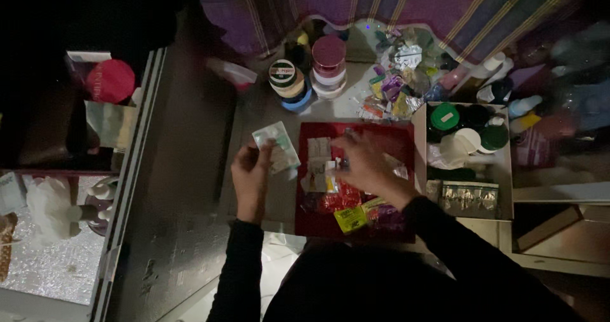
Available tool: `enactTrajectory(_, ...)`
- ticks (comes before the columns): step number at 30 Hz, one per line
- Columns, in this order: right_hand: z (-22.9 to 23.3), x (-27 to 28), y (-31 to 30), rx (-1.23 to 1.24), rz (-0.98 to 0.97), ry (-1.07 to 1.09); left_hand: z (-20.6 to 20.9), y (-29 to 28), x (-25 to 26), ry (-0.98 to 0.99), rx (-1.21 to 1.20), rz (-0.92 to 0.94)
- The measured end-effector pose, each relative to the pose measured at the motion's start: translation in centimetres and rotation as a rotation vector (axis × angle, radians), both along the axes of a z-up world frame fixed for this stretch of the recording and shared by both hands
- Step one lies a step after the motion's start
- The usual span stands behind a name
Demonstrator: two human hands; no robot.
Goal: The person sorts various medications, including blister packs and bottled supplements, by picking them up and placing them into a small storage box or onto a flat surface.
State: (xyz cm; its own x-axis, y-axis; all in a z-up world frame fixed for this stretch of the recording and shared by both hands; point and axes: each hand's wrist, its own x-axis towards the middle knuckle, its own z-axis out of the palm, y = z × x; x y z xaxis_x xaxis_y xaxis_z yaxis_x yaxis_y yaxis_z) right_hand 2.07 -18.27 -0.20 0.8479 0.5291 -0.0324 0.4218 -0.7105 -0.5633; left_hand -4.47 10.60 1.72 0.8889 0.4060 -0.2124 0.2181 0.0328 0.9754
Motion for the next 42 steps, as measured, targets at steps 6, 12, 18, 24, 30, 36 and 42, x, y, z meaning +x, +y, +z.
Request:
enactTrajectory(6,1.0,-1.9,2.6,-0.255,0.052,0.159,-3.1,-1.1,-1.3,0.077,-0.083,0.025)
enactTrajectory(12,-0.7,-0.9,-0.1,0.093,-0.151,0.189,-5.7,-0.9,-2.1,0.016,-0.012,-0.025)
enactTrajectory(18,2.6,1.4,-2.8,0.486,-0.513,0.442,-7.1,-1.6,-1.9,0.114,-0.101,-0.012)
enactTrajectory(24,1.9,0.3,-2.2,0.667,-0.387,0.507,-6.2,-4.8,-0.9,0.278,-0.344,-0.029)
enactTrajectory(30,0.6,-0.4,-1.5,0.663,-0.364,0.546,-4.6,-6.4,-0.5,0.264,-0.422,-0.109)
enactTrajectory(36,0.7,-0.6,-1.4,0.578,-0.339,0.562,-5.4,-7.1,-0.8,-0.025,-0.285,-0.246)
enactTrajectory(42,4.2,-0.2,-1.3,0.393,-0.255,0.327,-4.4,-6.1,-1.3,0.272,-0.223,-0.257)
